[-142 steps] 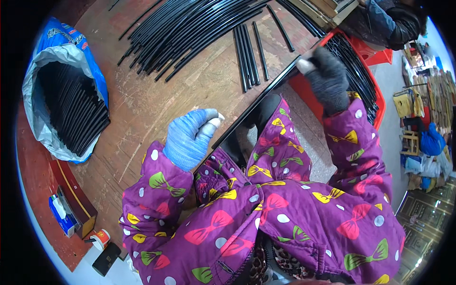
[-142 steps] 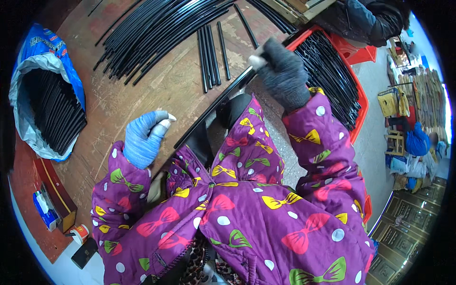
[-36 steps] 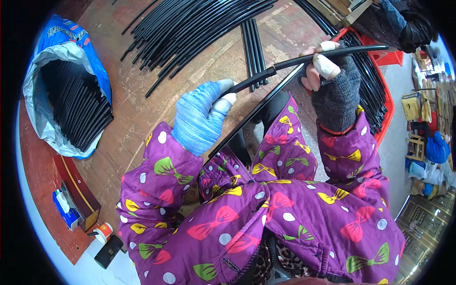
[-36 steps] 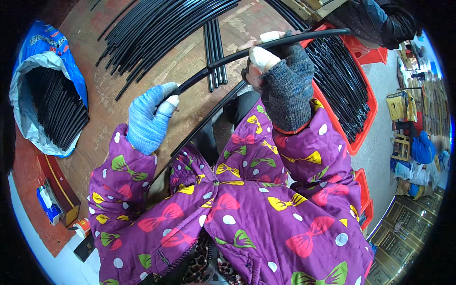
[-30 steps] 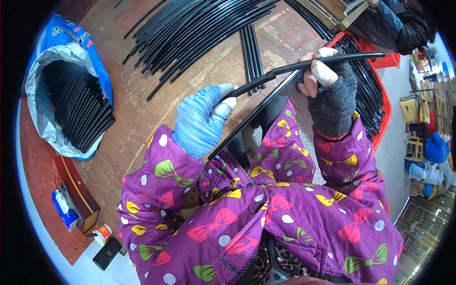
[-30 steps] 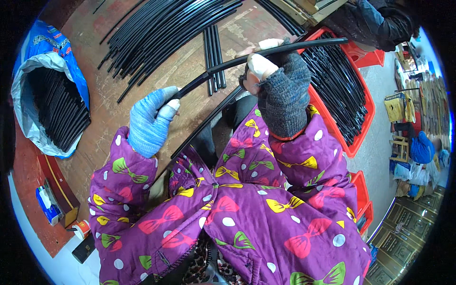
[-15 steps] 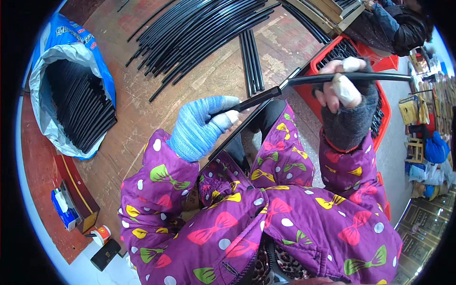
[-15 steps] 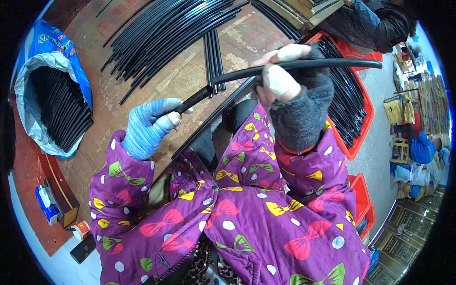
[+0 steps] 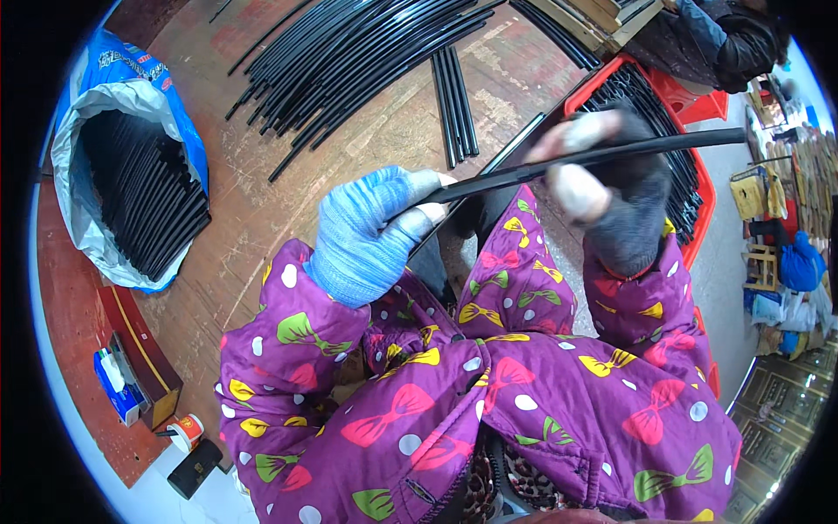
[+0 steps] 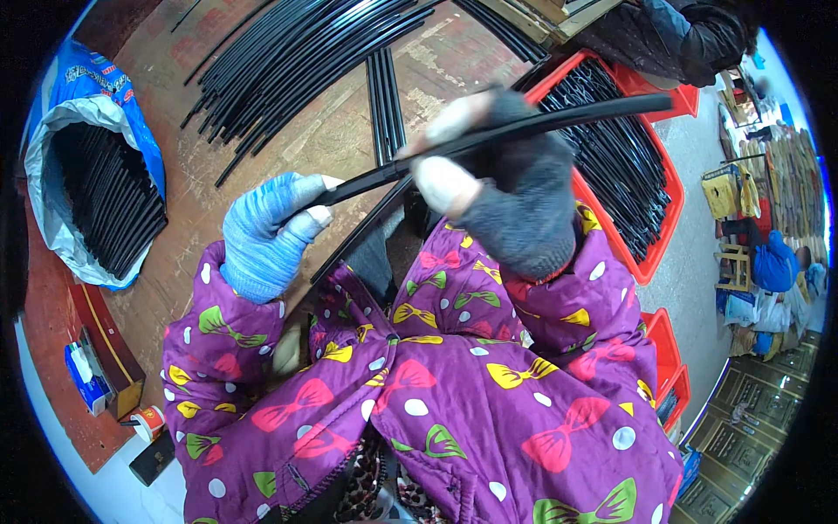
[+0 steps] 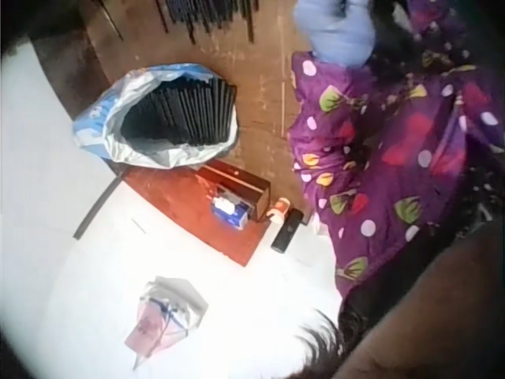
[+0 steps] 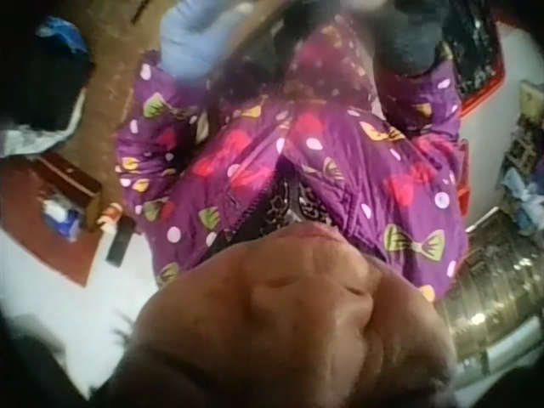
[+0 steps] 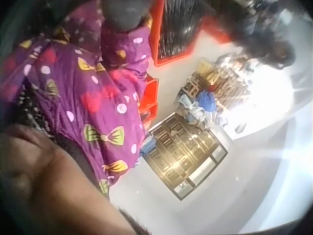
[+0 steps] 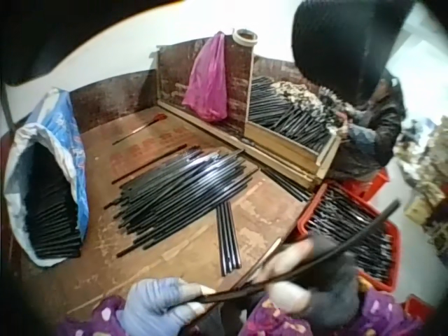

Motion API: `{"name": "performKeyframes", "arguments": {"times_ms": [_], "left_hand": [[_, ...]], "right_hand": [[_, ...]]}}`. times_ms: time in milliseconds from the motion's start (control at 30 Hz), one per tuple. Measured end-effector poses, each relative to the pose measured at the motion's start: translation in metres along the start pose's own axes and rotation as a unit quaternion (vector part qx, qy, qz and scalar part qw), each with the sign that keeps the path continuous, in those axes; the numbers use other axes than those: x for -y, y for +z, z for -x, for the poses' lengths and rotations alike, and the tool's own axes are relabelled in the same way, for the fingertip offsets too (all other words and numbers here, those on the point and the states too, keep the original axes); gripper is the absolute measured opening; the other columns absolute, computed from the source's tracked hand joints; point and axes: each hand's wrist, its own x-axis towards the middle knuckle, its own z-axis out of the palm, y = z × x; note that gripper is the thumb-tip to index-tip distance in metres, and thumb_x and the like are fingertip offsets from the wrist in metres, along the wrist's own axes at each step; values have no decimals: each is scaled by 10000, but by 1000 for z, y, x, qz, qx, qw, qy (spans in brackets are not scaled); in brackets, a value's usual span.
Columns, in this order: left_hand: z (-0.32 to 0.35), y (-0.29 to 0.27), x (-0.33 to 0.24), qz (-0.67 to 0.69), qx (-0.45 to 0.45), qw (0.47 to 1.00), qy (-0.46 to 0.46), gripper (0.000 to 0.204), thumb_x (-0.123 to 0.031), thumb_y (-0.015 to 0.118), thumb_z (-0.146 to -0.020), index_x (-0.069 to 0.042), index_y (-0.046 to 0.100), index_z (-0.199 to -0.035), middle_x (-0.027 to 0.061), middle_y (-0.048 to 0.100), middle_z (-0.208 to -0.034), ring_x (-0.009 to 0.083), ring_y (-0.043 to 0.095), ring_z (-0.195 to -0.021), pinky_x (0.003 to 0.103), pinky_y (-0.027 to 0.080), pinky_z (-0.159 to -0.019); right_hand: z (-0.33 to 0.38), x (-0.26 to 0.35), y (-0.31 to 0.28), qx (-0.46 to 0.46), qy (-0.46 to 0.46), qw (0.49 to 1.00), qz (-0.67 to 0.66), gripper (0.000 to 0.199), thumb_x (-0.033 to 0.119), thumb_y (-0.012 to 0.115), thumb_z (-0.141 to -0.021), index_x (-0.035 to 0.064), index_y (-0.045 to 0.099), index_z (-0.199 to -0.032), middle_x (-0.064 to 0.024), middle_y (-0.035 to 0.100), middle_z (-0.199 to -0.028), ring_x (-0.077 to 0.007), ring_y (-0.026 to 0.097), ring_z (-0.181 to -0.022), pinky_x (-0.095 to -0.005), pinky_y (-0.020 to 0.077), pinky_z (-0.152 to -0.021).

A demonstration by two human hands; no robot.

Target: Manually fitting small white caps onto the ends of long black tubes at a workbench.

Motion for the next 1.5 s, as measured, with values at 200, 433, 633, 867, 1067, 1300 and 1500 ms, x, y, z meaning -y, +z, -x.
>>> {"name": "performKeyframes", "arguments": {"times_ms": [200, 433, 633, 867, 1067, 1300, 1500], "left_hand": [[9, 2, 8, 37, -23, 996, -71, 234, -15, 627, -726, 1, 624, -960, 58, 613, -789, 105, 562, -721, 227, 433, -657], [1, 11, -6, 100, 18, 990, -101, 214, -42, 620, -750, 24, 621, -954, 105, 632, -797, 140, 586, -752, 264, 456, -676], [2, 14, -7, 168, 76, 965, -188, 291, -98, 588, -800, 10, 570, -1069, 55, 622, -738, 89, 564, -668, 237, 454, -597], [21, 31, 27, 144, 51, 977, -146, 246, -155, 538, -854, 31, 580, -1009, 47, 632, -859, 72, 539, -770, 216, 430, -673], [25, 31, 23, 219, 118, 948, -197, 372, -350, 526, -852, -1, 596, -959, -8, 563, -751, 65, 481, -658, 221, 394, -592], [25, 29, 34, 145, 73, 978, -130, 254, -225, 488, -870, -30, 586, -1000, 43, 578, -855, 71, 506, -641, 193, 407, -567], [17, 14, 38, 139, 13, 977, -161, 221, -136, 483, -869, -8, 569, -1028, 70, 601, -899, 68, 523, -623, 208, 430, -556]], "right_hand": [[-23, 6, -32, -146, -175, 955, 191, 586, 361, 499, -837, -35, 348, -1242, -205, 452, -1217, -233, 568, -909, -310, 452, -776], [0, -6, 16, 146, -55, 966, 206, 473, 160, 628, -769, 1, 459, -1181, -121, 575, -917, -223, 578, -797, -306, 447, -693], [9, -6, 8, 39, 53, 981, 180, 187, 109, 577, -805, 5, 552, -960, -48, 567, -844, -95, 535, -748, -237, 428, -649], [8, -6, -17, -96, 56, 987, 120, 99, 88, 538, -814, 12, 552, -877, -31, 554, -798, -84, 526, -723, -222, 435, -656], [3, 2, -27, -5, 187, 982, -2, 146, 149, 601, -788, 21, 581, -857, -29, 583, -748, -88, 562, -679, -209, 446, -581], [-3, -7, -64, -7, 128, 980, -150, 156, 172, 593, -775, 24, 559, -812, -24, 530, -649, -86, 515, -539, -212, 400, -473], [-25, -59, -44, -141, -31, 931, 336, 220, 196, 615, -744, 13, 496, -728, -149, 506, -627, -304, 538, -594, -351, 419, -559]]}}
